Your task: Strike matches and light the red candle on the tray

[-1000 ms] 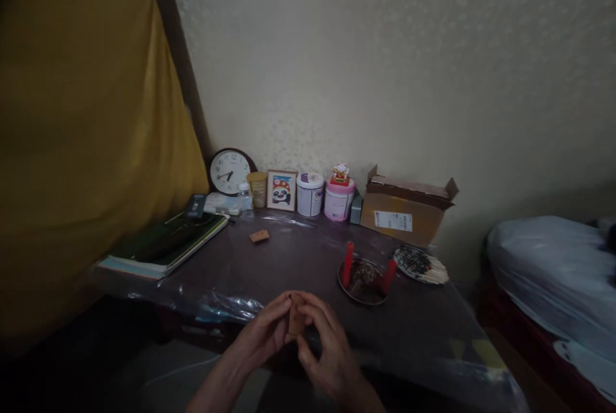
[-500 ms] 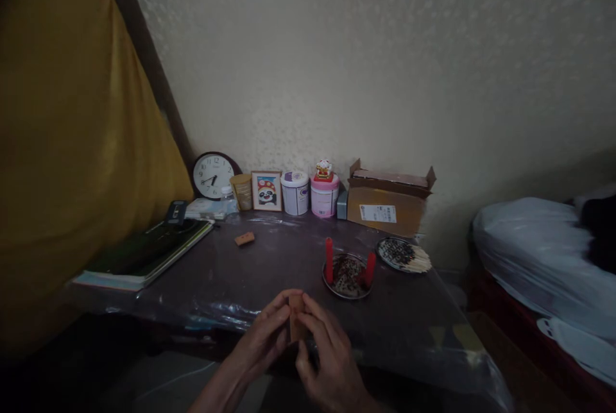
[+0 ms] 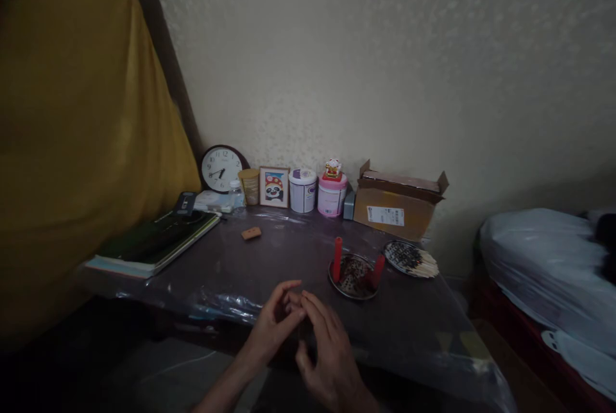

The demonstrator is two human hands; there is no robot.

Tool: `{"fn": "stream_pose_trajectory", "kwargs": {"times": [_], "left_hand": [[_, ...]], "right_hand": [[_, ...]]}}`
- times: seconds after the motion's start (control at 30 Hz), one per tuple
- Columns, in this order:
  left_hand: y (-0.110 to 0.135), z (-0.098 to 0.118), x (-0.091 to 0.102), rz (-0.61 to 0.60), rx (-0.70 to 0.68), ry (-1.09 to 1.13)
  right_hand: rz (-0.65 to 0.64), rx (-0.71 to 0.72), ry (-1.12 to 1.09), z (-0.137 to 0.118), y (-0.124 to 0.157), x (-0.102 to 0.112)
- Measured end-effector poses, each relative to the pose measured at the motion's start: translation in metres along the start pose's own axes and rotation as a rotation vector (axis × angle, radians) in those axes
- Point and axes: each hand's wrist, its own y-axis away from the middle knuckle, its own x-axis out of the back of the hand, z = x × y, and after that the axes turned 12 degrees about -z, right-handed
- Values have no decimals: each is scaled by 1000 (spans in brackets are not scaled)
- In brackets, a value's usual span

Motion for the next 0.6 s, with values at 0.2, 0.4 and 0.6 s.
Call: {"fn": "stream_pose_trajectory", "kwargs": {"times": [0.2, 0.4, 0.6], "left_hand": [[2, -3, -4, 73, 5, -215], [3, 0, -7, 93, 0, -327], [4, 7, -5, 76, 30, -129]], "right_hand": [[54, -21, -54, -1, 1, -8], [81, -39, -115, -5, 0, -11], [88, -177, -361, -5, -4, -6]]}}
